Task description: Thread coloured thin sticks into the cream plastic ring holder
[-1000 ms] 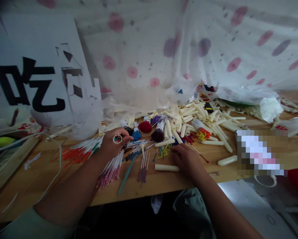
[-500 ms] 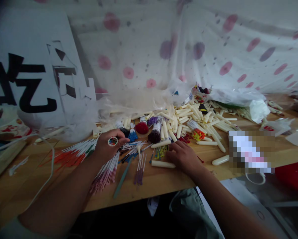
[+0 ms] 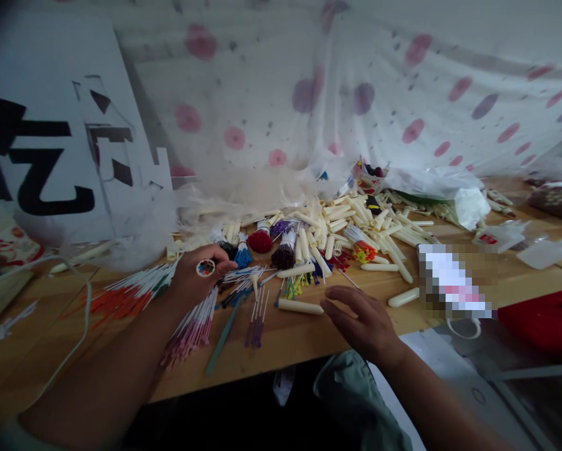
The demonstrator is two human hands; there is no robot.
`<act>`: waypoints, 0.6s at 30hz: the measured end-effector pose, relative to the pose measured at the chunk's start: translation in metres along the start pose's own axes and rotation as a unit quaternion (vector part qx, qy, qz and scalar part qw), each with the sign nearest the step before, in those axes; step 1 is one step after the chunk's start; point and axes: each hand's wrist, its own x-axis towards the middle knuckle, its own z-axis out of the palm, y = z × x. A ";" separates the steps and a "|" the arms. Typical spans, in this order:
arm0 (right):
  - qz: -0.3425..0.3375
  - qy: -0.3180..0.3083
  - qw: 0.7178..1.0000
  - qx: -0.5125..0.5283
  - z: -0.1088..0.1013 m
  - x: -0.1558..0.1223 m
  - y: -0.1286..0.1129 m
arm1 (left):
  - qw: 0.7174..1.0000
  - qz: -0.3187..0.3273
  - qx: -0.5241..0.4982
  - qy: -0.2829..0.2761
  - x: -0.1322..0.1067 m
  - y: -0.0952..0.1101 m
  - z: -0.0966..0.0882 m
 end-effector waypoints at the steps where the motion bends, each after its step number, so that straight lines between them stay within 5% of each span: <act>1: 0.024 0.050 0.998 0.025 -0.001 0.005 -0.006 | 1.000 -0.002 0.000 -0.003 0.000 0.001 0.001; 5: 0.149 0.209 0.957 0.134 -0.001 0.037 -0.038 | 1.000 -0.007 -0.015 -0.016 -0.002 0.003 0.003; 9: 0.250 0.291 0.900 0.209 0.005 0.073 -0.062 | 0.999 -0.017 -0.039 -0.026 -0.003 0.001 0.002; 12: 0.281 0.270 0.880 0.272 0.014 0.093 -0.068 | 0.995 -0.026 -0.091 -0.041 -0.003 0.003 0.000; 18: 0.369 0.133 0.819 0.418 0.046 0.109 -0.069 | 0.969 -0.084 -0.183 -0.140 -0.008 0.022 0.003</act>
